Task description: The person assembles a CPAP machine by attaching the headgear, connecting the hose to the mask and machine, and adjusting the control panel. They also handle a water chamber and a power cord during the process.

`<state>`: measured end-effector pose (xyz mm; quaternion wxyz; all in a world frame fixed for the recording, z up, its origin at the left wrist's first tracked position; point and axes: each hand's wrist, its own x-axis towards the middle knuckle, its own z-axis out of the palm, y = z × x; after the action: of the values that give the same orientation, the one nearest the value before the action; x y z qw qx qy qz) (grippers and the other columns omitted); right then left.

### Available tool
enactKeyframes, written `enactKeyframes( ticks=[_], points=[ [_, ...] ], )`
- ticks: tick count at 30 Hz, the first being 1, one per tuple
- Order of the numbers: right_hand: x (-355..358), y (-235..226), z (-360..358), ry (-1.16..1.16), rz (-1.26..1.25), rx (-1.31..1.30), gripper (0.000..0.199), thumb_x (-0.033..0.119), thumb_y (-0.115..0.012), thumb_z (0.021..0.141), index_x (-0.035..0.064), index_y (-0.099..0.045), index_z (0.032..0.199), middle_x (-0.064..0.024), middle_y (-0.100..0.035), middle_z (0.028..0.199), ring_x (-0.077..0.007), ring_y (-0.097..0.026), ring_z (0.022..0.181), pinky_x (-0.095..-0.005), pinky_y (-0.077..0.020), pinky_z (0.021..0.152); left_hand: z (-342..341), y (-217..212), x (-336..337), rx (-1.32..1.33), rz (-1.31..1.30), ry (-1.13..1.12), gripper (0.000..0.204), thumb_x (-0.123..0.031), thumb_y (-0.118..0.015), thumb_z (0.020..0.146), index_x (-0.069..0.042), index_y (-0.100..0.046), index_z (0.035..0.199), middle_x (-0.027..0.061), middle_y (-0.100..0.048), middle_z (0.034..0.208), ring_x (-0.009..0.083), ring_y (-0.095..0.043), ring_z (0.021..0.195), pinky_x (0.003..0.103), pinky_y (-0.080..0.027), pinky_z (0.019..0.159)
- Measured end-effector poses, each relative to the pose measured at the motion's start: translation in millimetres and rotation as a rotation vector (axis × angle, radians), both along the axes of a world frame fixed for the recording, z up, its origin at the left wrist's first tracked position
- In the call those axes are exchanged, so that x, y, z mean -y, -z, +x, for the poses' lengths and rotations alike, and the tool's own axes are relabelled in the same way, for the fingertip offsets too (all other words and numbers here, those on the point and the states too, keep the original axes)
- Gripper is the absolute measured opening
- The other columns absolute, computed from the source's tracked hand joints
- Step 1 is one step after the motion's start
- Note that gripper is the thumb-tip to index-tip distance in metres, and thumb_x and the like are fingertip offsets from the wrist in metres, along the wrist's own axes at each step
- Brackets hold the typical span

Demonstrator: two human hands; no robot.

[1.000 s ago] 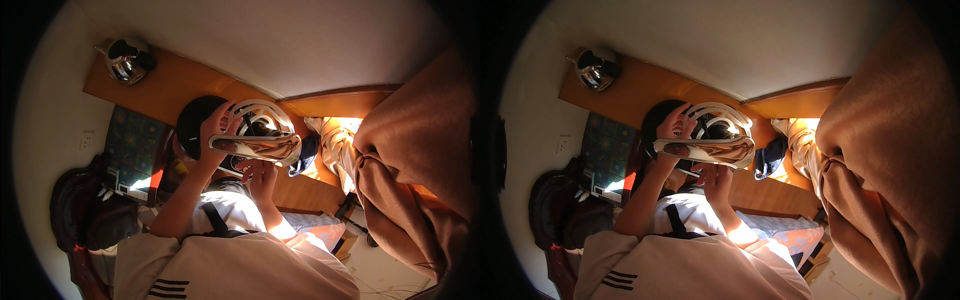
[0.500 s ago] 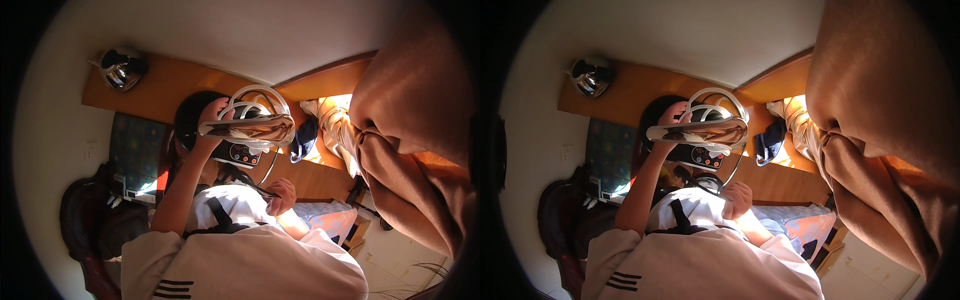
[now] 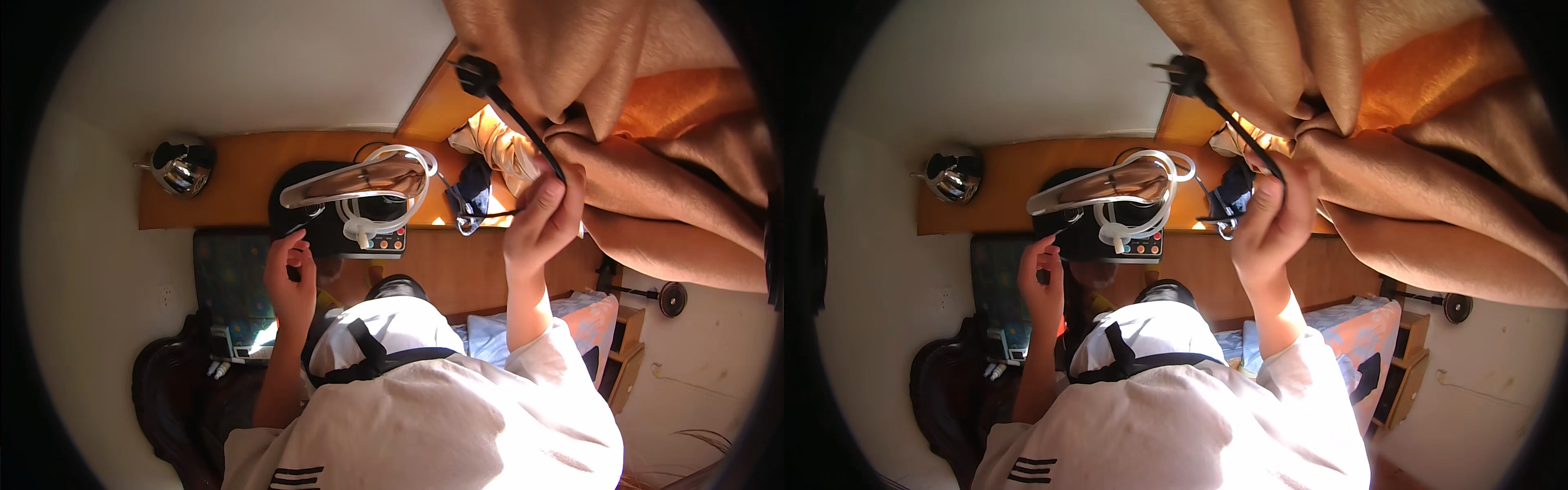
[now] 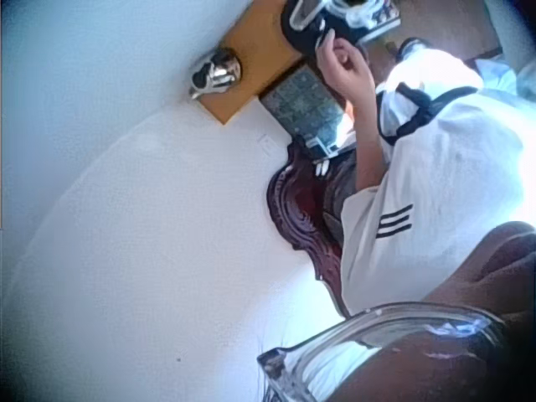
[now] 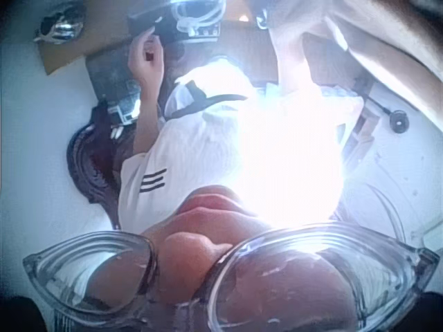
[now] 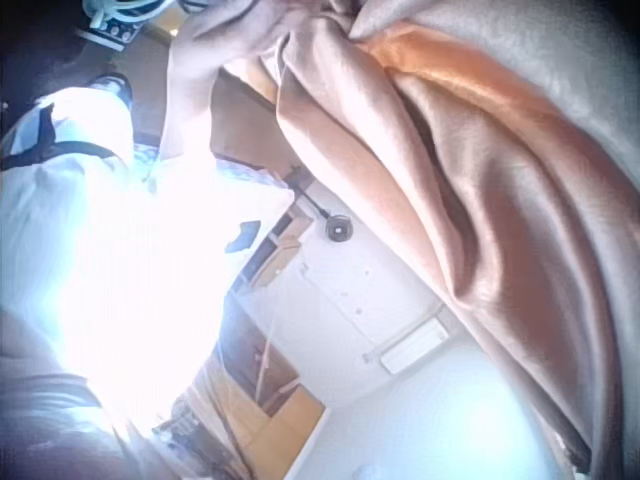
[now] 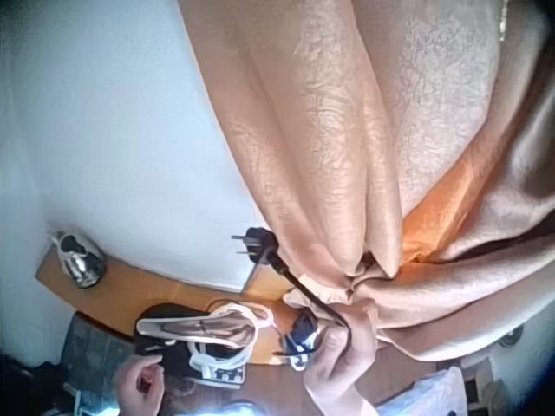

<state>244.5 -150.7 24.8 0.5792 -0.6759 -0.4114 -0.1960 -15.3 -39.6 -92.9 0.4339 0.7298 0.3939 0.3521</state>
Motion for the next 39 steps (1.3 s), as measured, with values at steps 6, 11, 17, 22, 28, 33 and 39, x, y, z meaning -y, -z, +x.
enactKeyframes(
  ticks=[6, 11, 17, 22, 28, 33, 39],
  points=[
    [-103, -69, -36, -0.217, 0.233, 0.353, 0.017, 0.009, -0.073, 0.079, 0.0079, -0.065, 0.094, -0.0079, -0.047, 0.075, -0.0219, -0.051, 0.061, -0.0338, -0.0418, 0.053, 58, -116, -4, -0.025, 0.092, 0.343, 0.057, -0.007, -0.073, 0.080, -0.006, -0.050, 0.132, 0.0014, -0.056, 0.073, 0.0082, -0.044, 0.049, 0.022, -0.041, 0.051],
    [-115, -97, -86, -0.486, 0.414, 0.204, 0.016, 0.015, -0.059, 0.094, 0.0003, -0.063, 0.091, -0.0075, -0.061, 0.082, -0.0191, -0.053, 0.068, -0.0283, -0.0441, 0.061, 131, -120, -64, 0.436, 0.259, 0.287, 0.035, -0.022, -0.066, 0.090, -0.004, -0.053, 0.117, -0.0014, -0.055, 0.072, 0.0126, -0.054, 0.065, 0.029, -0.046, 0.063],
    [-102, -68, -50, -0.405, 0.546, -0.250, 0.022, 0.017, -0.044, 0.102, 0.0024, -0.055, 0.090, -0.0029, -0.050, 0.075, -0.0115, -0.045, 0.060, -0.0244, -0.0370, 0.055, 125, -126, -140, 0.242, 0.343, -0.133, 0.021, -0.023, -0.070, 0.086, -0.004, -0.066, 0.080, 0.0007, -0.052, 0.055, 0.0108, -0.045, 0.050, 0.029, -0.038, 0.050],
    [-49, -54, -36, -0.320, 0.623, -0.503, 0.026, 0.023, -0.036, 0.105, 0.0065, -0.048, 0.089, 0.0028, -0.043, 0.074, -0.0032, -0.035, 0.053, -0.0188, -0.0278, 0.048, 102, -89, -162, -0.158, 0.607, -0.279, 0.015, -0.023, -0.071, 0.084, -0.010, -0.067, 0.079, 0.0045, -0.053, 0.053, 0.0219, -0.048, 0.045, 0.033, -0.040, 0.049],
    [15, -4, -50, -0.344, 0.450, -0.509, 0.027, 0.028, -0.038, 0.105, 0.0045, -0.048, 0.095, -0.0025, -0.050, 0.087, -0.0070, -0.048, 0.063, -0.0205, -0.0395, 0.054, 79, -64, -159, -0.174, 0.727, -0.045, 0.014, -0.022, -0.070, 0.084, -0.011, -0.065, 0.078, 0.0082, -0.057, 0.057, 0.0293, -0.056, 0.052, 0.035, -0.044, 0.050],
    [76, 42, -106, -0.669, 0.080, -0.731, 0.020, 0.016, -0.045, 0.101, -0.0009, -0.054, 0.096, -0.0092, -0.054, 0.097, -0.0137, -0.061, 0.075, -0.0254, -0.0522, 0.065, 25, -4, -174, 0.045, 0.164, 0.354, 0.016, -0.014, -0.073, 0.084, 0.000, -0.064, 0.084, 0.0042, -0.066, 0.073, 0.0110, -0.062, 0.065, 0.031, -0.048, 0.053],
    [91, 110, -155, -1.063, -0.488, -0.984, 0.009, 0.003, -0.061, 0.090, -0.0029, -0.067, 0.092, -0.0089, -0.059, 0.097, -0.0170, -0.063, 0.082, -0.0262, -0.0544, 0.069, -76, 72, -169, -0.301, -0.362, 0.298, 0.026, -0.010, -0.070, 0.085, -0.001, -0.060, 0.107, 0.0062, -0.065, 0.082, 0.0135, -0.062, 0.064, 0.027, -0.051, 0.055]
  ],
)
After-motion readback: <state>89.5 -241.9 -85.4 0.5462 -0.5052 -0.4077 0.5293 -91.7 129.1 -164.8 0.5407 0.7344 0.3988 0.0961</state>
